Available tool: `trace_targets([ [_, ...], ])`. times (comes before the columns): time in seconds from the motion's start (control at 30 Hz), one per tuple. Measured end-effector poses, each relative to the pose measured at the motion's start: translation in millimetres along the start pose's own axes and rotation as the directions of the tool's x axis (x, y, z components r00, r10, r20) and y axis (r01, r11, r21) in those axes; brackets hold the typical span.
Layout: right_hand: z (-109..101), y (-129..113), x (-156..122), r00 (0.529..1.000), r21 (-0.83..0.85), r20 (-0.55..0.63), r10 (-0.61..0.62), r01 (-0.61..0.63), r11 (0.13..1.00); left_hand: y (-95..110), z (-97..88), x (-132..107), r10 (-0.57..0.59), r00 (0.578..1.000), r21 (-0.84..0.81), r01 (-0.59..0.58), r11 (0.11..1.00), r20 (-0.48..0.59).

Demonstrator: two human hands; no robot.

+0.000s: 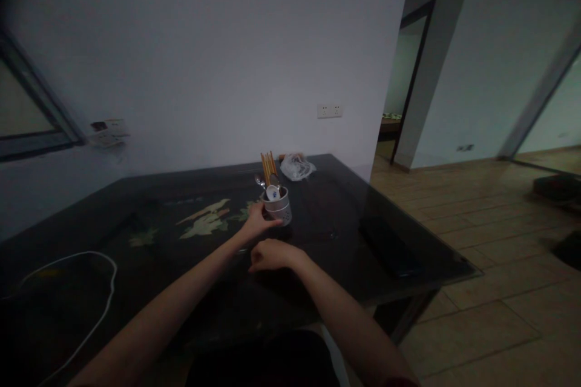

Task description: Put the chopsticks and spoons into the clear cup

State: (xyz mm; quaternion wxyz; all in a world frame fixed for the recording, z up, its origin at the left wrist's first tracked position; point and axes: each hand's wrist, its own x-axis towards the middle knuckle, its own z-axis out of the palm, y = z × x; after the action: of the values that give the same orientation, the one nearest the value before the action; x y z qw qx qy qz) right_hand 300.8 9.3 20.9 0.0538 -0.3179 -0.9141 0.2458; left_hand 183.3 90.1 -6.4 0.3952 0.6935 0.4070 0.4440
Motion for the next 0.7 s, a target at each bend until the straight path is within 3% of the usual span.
trace_targets([
  [0.27, 1.3, -2.2, -0.6, 0.998, 0.072, 0.054, -0.031, 0.027, 0.997, -12.5, 42.5, 18.3, 0.068, 0.994, -0.003, -0.068, 0.998, 0.087],
  [0.5, -0.9, -2.5, 0.5, 0.997, 0.050, 0.082, -0.016, 0.012, 0.999, -13.4, 53.6, 23.6, 0.049, 0.994, -0.021, -0.047, 0.999, 0.103],
  [0.7, -0.1, 1.9, 1.3, 0.994, 0.143, 0.103, -0.030, 0.015, 0.990, -15.8, 58.7, 25.3, 0.067, 0.989, -0.085, -0.056, 0.995, 0.131],
])
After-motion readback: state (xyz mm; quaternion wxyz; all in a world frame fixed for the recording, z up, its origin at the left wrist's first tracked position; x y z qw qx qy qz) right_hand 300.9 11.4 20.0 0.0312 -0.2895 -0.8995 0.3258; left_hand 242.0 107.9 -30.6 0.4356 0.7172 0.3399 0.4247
